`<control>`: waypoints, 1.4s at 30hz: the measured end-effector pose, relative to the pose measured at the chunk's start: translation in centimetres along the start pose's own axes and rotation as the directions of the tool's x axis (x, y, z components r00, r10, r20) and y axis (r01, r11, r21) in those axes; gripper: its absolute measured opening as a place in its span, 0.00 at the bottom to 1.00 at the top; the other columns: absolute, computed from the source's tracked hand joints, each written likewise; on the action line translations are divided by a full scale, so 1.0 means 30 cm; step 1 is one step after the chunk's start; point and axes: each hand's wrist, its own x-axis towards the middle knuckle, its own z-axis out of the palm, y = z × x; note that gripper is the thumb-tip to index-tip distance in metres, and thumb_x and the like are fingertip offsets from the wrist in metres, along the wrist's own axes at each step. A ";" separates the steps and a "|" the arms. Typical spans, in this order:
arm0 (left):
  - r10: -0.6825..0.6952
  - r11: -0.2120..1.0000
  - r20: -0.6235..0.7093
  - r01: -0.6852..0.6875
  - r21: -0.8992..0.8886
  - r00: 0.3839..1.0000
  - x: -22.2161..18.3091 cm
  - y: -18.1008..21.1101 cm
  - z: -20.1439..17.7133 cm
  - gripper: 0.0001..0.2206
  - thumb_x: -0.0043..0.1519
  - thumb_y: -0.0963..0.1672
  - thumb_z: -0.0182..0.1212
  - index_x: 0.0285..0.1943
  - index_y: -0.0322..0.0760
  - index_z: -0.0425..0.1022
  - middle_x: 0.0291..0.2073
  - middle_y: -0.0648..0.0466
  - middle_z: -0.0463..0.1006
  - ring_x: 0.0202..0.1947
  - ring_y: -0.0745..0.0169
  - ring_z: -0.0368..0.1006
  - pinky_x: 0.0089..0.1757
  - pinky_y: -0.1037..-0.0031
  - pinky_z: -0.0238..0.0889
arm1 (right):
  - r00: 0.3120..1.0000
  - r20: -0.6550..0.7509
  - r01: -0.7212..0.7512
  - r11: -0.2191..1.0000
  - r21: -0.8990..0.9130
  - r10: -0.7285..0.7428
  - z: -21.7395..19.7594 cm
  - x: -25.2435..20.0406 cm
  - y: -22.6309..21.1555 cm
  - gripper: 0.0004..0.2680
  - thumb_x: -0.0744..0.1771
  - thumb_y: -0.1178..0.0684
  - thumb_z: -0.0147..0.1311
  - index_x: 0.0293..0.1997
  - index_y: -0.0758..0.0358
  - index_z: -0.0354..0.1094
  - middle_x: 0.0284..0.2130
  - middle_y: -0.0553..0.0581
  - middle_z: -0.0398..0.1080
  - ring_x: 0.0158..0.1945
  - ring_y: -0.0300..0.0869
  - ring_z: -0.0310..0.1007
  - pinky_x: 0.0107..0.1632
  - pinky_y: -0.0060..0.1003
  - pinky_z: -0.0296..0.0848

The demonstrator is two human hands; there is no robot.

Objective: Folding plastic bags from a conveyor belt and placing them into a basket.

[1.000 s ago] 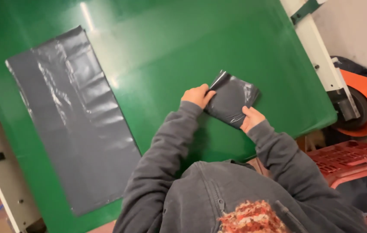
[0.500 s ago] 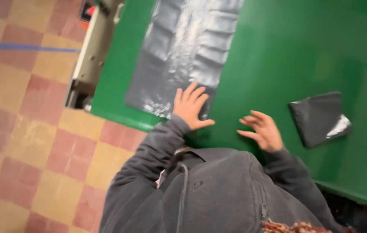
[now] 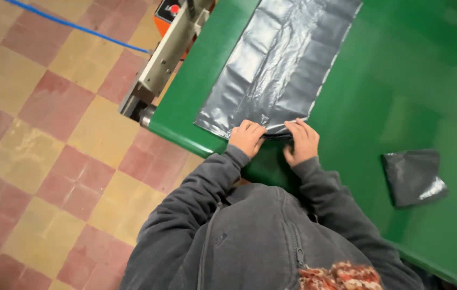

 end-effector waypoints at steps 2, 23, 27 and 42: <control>0.102 0.995 0.049 -0.102 -0.006 0.994 0.014 -0.014 -0.036 0.15 0.55 0.45 0.69 0.50 0.45 0.73 0.47 0.58 0.74 0.54 0.52 0.68 0.44 0.57 0.63 | 0.979 -0.192 0.063 0.995 -0.074 -0.076 0.047 0.020 0.033 0.15 0.56 0.60 0.59 0.45 0.59 0.70 0.54 0.63 0.71 0.60 0.57 0.65 0.66 0.53 0.59; -0.231 0.918 0.125 0.259 -0.301 0.965 0.883 -0.520 0.206 0.15 0.63 0.48 0.66 0.48 0.33 0.72 0.34 0.38 0.80 0.37 0.32 0.75 0.38 0.53 0.67 | 0.716 0.088 -0.585 0.526 0.617 0.693 -0.066 0.274 0.874 0.18 0.65 0.55 0.64 0.60 0.68 0.64 0.42 0.55 0.74 0.44 0.39 0.72 0.49 0.36 0.72; -0.286 0.920 0.125 0.309 -0.240 0.950 0.916 -0.532 0.256 0.14 0.63 0.48 0.63 0.49 0.35 0.71 0.33 0.38 0.80 0.37 0.30 0.74 0.38 0.49 0.66 | 0.794 -0.121 -0.503 0.756 0.420 0.595 -0.075 0.458 0.861 0.22 0.61 0.50 0.68 0.57 0.64 0.62 0.44 0.53 0.70 0.44 0.43 0.71 0.51 0.37 0.74; -0.212 -0.179 0.826 0.810 -0.559 0.523 0.660 -0.273 0.065 0.32 0.58 0.64 0.41 0.58 0.45 0.69 0.57 0.51 0.76 0.55 0.53 0.73 0.47 0.62 0.65 | 0.939 0.031 -0.341 0.938 -0.059 0.343 -0.198 0.532 0.437 0.09 0.66 0.54 0.61 0.48 0.62 0.69 0.42 0.60 0.73 0.47 0.58 0.70 0.50 0.50 0.69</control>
